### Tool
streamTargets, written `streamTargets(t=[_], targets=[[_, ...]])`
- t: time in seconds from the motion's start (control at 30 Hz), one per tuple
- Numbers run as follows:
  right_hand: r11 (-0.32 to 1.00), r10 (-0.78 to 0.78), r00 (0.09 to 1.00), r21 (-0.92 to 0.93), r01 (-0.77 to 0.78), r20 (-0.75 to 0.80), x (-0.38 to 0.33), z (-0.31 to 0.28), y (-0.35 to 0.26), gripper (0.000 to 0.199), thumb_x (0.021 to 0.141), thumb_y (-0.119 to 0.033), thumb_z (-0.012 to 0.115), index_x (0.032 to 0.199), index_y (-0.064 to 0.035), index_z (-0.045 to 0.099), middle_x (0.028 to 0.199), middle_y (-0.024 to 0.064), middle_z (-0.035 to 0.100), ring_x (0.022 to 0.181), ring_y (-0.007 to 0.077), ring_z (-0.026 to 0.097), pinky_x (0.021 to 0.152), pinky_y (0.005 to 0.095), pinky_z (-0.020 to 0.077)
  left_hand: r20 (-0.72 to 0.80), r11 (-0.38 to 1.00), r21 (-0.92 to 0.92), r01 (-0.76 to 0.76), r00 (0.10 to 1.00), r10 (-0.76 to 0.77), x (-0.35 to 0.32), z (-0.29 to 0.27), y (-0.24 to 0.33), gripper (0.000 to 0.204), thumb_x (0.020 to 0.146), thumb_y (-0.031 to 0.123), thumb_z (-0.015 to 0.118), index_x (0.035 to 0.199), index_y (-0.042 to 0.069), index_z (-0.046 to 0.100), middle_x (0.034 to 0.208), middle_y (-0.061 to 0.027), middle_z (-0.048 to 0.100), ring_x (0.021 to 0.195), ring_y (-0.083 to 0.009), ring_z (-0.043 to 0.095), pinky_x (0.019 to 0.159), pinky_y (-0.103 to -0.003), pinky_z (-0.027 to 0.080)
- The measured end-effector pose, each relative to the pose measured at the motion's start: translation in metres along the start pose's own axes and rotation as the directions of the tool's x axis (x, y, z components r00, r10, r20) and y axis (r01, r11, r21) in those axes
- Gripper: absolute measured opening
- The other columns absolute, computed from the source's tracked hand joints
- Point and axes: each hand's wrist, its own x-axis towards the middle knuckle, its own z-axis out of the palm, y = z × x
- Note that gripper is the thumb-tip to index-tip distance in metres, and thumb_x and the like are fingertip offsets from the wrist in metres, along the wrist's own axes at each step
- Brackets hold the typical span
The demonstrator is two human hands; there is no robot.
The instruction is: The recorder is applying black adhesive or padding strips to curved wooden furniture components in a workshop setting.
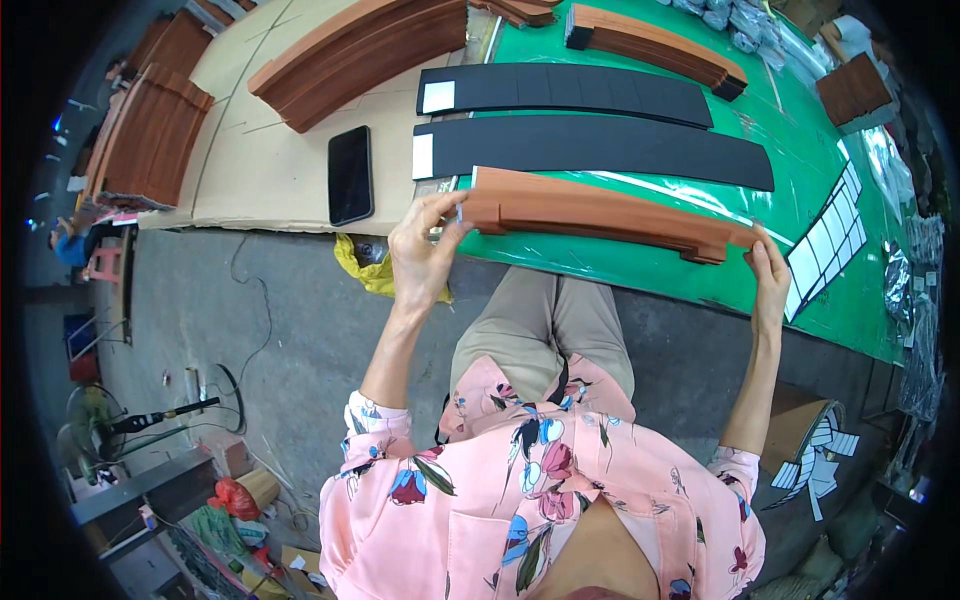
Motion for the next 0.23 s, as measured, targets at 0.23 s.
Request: streamTargets(t=[0.23], targets=[[0.995,0.094,0.993,-0.041,-0.091,0.073,0.019,0.003,0.027,0.038,0.09,-0.022,0.053,0.123,-0.0018,0.051,0.12,0.0134,0.054,0.106,0.0166,0.051,0.09,0.0304,0.0418,-0.024,0.995,0.094,-0.032,0.999,0.034,0.004,0.003,-0.01,0.022,0.076,0.006,0.067,0.097,0.002,0.063,0.09,-0.0083,0.063,0.077,-0.0148,0.059,0.07,-0.026,0.046]])
